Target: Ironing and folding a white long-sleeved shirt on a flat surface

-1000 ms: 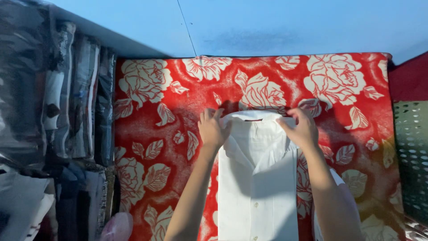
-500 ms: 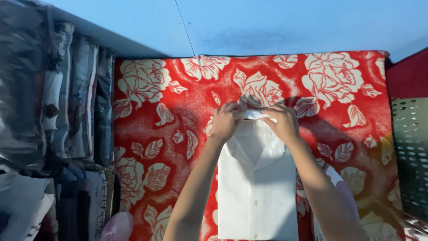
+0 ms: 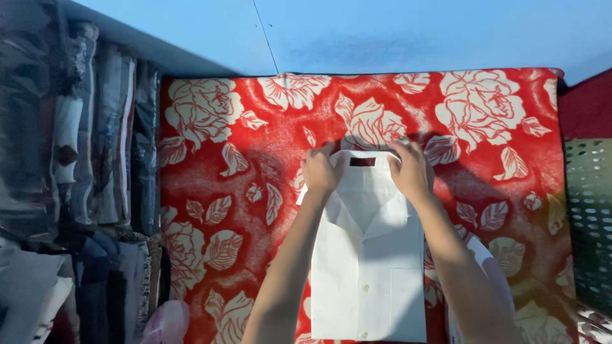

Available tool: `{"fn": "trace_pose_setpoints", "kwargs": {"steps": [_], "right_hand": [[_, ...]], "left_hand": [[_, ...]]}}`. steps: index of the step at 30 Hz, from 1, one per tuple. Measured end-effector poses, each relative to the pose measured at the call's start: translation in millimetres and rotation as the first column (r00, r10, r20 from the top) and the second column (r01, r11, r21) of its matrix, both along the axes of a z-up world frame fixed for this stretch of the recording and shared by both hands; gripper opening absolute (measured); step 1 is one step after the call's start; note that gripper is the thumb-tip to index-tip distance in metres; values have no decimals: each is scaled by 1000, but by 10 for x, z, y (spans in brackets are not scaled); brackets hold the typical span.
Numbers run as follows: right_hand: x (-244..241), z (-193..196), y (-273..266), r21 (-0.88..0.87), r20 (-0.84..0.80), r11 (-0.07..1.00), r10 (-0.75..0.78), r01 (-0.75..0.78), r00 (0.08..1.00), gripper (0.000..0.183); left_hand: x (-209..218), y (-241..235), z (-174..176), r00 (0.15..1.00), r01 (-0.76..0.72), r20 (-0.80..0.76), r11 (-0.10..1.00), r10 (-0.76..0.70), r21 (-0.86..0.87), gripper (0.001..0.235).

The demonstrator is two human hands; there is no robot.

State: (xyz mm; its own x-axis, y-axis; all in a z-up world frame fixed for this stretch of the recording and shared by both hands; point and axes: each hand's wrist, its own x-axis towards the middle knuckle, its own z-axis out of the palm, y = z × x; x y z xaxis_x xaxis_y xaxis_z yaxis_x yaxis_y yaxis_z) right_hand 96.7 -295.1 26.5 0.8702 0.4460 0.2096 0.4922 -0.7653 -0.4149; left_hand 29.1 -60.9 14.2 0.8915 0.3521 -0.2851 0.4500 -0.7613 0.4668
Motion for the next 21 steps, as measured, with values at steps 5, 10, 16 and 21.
{"fn": "trace_pose_setpoints", "kwargs": {"steps": [5, 10, 16, 21], "right_hand": [[-751, 494, -94, 20, -249, 844, -516, 537, 820, 56], [-1484, -65, -565, 94, -707, 642, -495, 761, 505, 55], [-1444, 80, -444, 159, -929, 411, -247, 898, 277, 26], [-1395, 201, -266, 186, -946, 350, -190, 918, 264, 21]], "left_hand": [[-798, -268, 198, 643, -556, 578, 825, 503, -100, 50], [-1656, -850, 16, 569, -630, 86, 501, 818, -593, 35], [-1495, -863, 98, 619, -557, 3, 441, 786, -703, 19], [-1307, -1026, 340, 630, -395, -87, 222, 772, -891, 16]]}}
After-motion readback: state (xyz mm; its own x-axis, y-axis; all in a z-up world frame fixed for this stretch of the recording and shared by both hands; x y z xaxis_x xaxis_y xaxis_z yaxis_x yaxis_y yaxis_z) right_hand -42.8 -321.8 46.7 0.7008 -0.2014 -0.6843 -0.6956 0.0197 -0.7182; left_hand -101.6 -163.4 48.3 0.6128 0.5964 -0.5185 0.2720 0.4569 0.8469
